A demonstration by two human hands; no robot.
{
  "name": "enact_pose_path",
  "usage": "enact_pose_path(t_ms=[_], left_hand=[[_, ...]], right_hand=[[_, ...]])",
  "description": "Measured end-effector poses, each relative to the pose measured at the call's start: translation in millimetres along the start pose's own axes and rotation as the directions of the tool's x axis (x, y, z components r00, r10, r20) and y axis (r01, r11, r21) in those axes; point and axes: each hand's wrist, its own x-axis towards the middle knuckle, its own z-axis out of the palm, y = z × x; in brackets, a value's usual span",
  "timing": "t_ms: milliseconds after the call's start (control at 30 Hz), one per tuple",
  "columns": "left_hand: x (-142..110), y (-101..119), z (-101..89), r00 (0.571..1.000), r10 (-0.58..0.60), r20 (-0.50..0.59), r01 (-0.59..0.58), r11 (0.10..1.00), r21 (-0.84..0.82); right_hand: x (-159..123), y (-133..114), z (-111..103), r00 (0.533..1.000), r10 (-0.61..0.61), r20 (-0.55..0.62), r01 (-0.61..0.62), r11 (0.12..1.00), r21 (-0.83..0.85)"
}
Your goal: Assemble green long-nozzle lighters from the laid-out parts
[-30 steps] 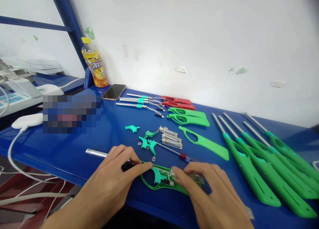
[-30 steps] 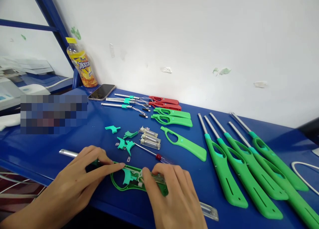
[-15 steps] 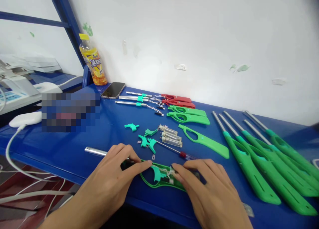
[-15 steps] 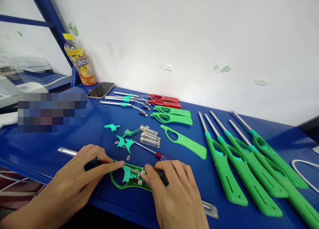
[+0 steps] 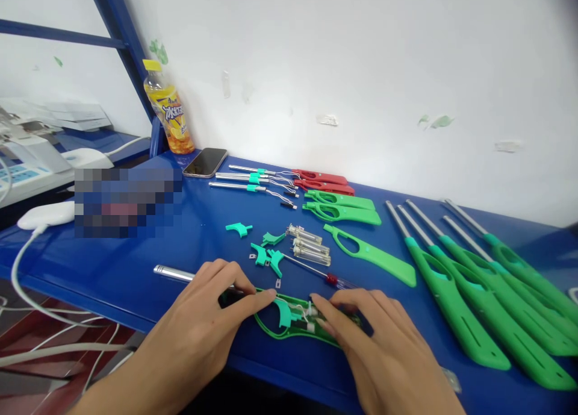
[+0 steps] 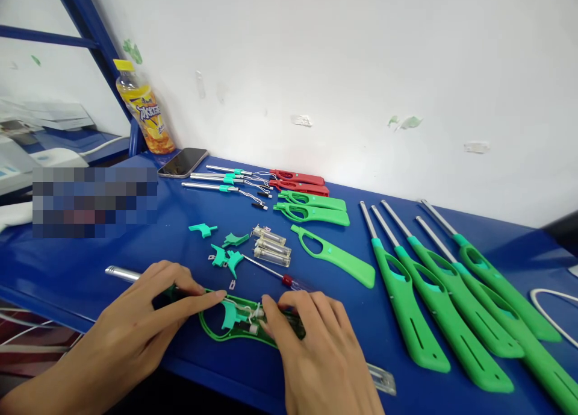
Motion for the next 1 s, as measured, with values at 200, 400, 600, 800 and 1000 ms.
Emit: enact_pose_path(t_ms=[200, 400, 600, 800, 1000], left_hand=[[-2, -1, 0.7, 1.0, -0.013, 0.004, 0.013, 1.0, -0.027], [-2, -1, 0.3, 1.0, -0.015, 0.02, 0.016, 1.0, -0.024], [-2, -1, 0.1, 1.0, -0.008, 0.019, 0.009, 1.0, -0.03], [-9, -2, 2.6, 0.997, -0.057, 0.051, 0.06, 0.997, -0.058], [-8, -2, 2.3, 0.998, -0.051, 0.036, 0.053, 0.998, -0.045]], right_hand=[[0, 1, -5, 1.0, -0.001, -0.013, 0.002, 0.999, 0.044], [-1, 2, -10, 0.999, -0.034, 0.006, 0.033, 0.999, 0.016], [3, 2, -15, 0.996, -0.085, -0.021, 0.083, 0.993, -0.081], [7, 0, -15, 0.996, -0.058, -0.073, 0.052, 0.995, -0.086], [7, -2, -12, 0.996, -0.013, -0.087, 0.006, 0.996, -0.083]])
